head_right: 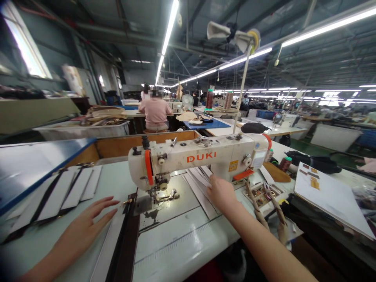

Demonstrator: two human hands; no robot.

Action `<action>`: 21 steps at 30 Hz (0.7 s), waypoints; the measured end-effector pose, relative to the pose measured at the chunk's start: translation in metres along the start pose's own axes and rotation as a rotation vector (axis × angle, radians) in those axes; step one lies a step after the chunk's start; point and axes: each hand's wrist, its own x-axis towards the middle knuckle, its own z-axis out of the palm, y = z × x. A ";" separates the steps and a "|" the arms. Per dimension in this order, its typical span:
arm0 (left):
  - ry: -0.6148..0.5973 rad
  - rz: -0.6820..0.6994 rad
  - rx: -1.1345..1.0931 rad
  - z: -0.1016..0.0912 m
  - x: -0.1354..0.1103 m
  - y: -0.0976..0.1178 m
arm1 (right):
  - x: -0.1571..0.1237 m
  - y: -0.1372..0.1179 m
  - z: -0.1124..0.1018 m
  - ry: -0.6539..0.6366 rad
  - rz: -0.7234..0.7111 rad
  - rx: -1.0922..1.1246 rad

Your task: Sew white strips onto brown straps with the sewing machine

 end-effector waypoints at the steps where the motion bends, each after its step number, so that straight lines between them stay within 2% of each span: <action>1: 0.003 0.012 -0.001 -0.003 -0.003 0.002 | 0.001 0.003 -0.001 0.025 0.004 0.047; 9: 0.028 0.106 -0.074 -0.012 -0.024 0.030 | -0.003 0.026 -0.004 0.226 0.049 0.463; 12: 0.040 0.182 -0.072 -0.017 -0.039 0.040 | -0.018 0.035 -0.006 0.280 0.081 0.640; 14: 0.045 0.251 -0.056 -0.021 -0.051 0.044 | -0.034 0.044 -0.008 0.271 0.058 0.763; 15: 0.054 0.292 -0.047 -0.023 -0.057 0.046 | -0.042 0.050 -0.009 0.259 0.045 0.849; 17: 0.094 0.373 -0.034 -0.027 -0.068 0.049 | -0.057 0.063 -0.012 0.168 0.085 1.210; 19: 0.135 0.444 -0.017 -0.029 -0.077 0.052 | -0.068 0.069 -0.018 0.009 0.111 1.361; 21: 0.132 0.514 0.014 -0.029 -0.084 0.058 | -0.075 0.061 -0.024 -0.128 0.087 1.393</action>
